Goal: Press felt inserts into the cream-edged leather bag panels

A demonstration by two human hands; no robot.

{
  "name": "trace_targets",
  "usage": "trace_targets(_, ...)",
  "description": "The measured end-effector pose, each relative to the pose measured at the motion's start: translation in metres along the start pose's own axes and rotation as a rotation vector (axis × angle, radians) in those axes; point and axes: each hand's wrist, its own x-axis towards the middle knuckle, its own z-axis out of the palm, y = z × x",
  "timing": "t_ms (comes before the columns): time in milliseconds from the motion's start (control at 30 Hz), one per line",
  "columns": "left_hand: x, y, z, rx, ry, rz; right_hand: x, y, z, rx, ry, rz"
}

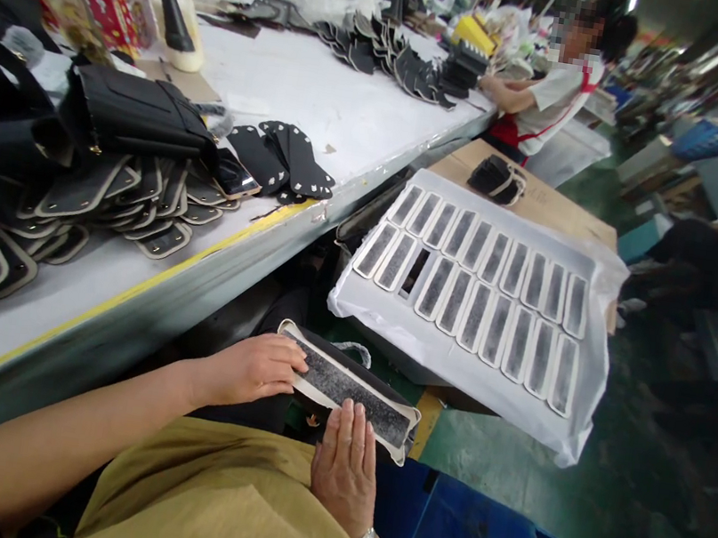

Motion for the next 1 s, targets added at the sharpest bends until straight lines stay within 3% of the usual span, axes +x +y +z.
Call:
trace_targets(267,0.000,-0.004,0.003,-0.048,0.021,-0.048,0.000,0.003,0.002,0.013,0.011,-0.030)
trace_targets(567,0.005,-0.001,-0.002,-0.073,-0.017,-0.086,0.020,-0.007,0.003,0.034,0.034,-0.111)
trace_targets(833,0.002,-0.006,0.001,0.021,0.023,0.009,0.032,-0.016,0.005,0.019,0.061,-0.120)
trace_targets(1000,-0.005,-0.015,-0.010,0.018,0.000,-0.004,0.045,-0.023,0.007,0.050,0.038,-0.080)
